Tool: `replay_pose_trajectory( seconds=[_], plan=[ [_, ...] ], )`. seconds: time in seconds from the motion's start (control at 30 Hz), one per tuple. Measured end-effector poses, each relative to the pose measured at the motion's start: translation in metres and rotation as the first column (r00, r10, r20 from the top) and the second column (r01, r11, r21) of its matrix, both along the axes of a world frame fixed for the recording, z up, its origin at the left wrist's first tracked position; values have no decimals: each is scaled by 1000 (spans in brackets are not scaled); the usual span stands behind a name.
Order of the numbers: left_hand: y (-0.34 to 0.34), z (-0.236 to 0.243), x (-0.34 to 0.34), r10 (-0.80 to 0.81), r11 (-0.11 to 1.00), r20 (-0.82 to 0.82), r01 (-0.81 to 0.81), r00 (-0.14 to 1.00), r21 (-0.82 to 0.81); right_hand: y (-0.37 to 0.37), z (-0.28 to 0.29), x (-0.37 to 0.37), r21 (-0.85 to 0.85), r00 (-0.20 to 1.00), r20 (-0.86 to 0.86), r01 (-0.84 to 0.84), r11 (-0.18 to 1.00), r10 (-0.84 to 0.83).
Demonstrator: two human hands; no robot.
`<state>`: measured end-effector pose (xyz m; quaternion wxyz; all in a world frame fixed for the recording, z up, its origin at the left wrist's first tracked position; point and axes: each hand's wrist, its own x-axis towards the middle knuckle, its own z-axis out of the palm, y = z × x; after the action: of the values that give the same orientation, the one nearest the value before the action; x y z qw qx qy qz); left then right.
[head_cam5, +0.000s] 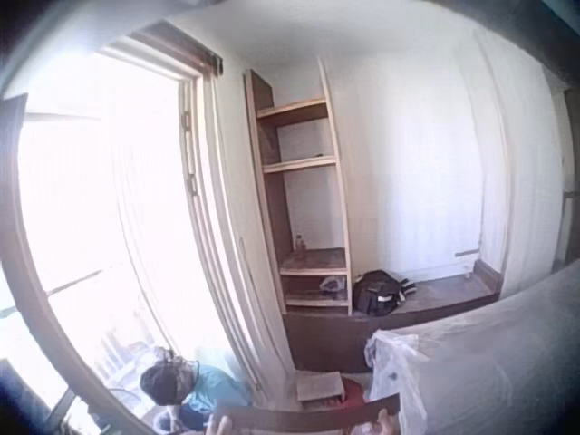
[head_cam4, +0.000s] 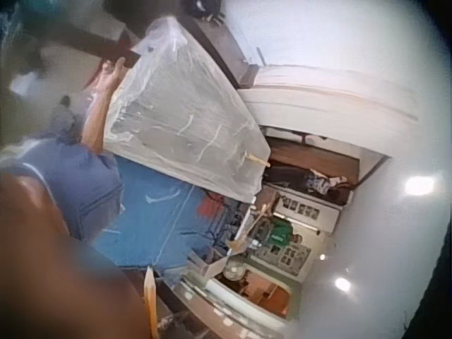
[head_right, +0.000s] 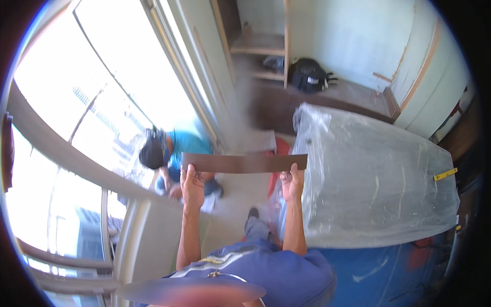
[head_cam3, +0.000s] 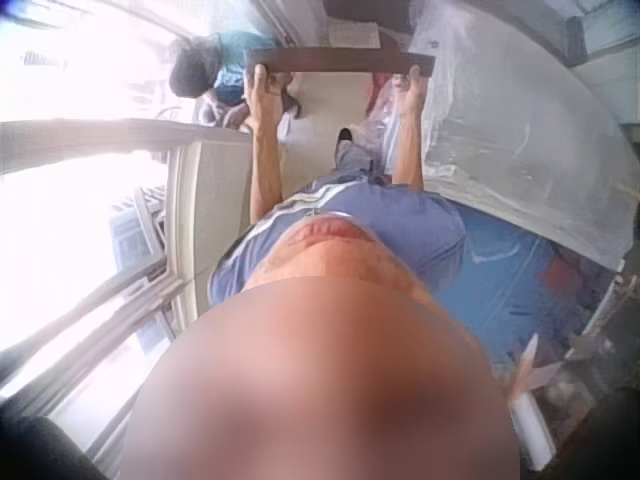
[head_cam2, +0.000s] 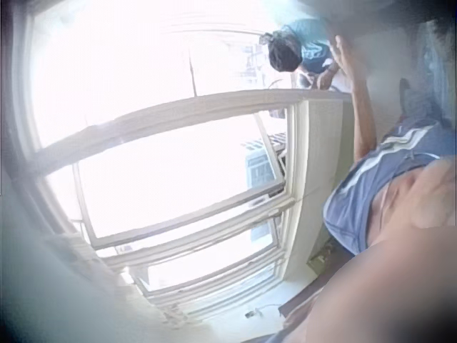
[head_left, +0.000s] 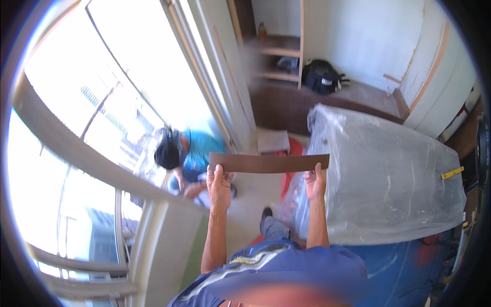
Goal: The person cuts a strip of brown edge banding with tin snips, then measures and marks it against a wooden shelf edge using a pencil. They repeatedly test-fit the banding on the shelf, trim it further, and mark it again before the clip ends.
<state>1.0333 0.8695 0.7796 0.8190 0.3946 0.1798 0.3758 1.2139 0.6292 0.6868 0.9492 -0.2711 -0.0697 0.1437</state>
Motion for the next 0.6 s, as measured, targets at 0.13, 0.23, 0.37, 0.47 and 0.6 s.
replay_pose_trajectory(
  seconds=[0.13,0.23,0.37,0.47,0.6],
  plan=[
    [68,64,121,-142,985,159,123,977,121,61,52,96,-67,958,101,276,959,-269],
    [99,102,193,-188,970,243,142,952,196,97,99,162,-69,872,247,451,890,-423],
    [129,151,284,-262,936,352,148,898,319,116,163,231,-74,750,327,626,776,-574],
    [156,184,361,-292,920,391,145,873,363,122,208,279,25,720,402,609,793,-566],
    [199,223,472,-380,910,477,227,793,348,138,262,343,81,668,502,597,798,-550]
  ],
)
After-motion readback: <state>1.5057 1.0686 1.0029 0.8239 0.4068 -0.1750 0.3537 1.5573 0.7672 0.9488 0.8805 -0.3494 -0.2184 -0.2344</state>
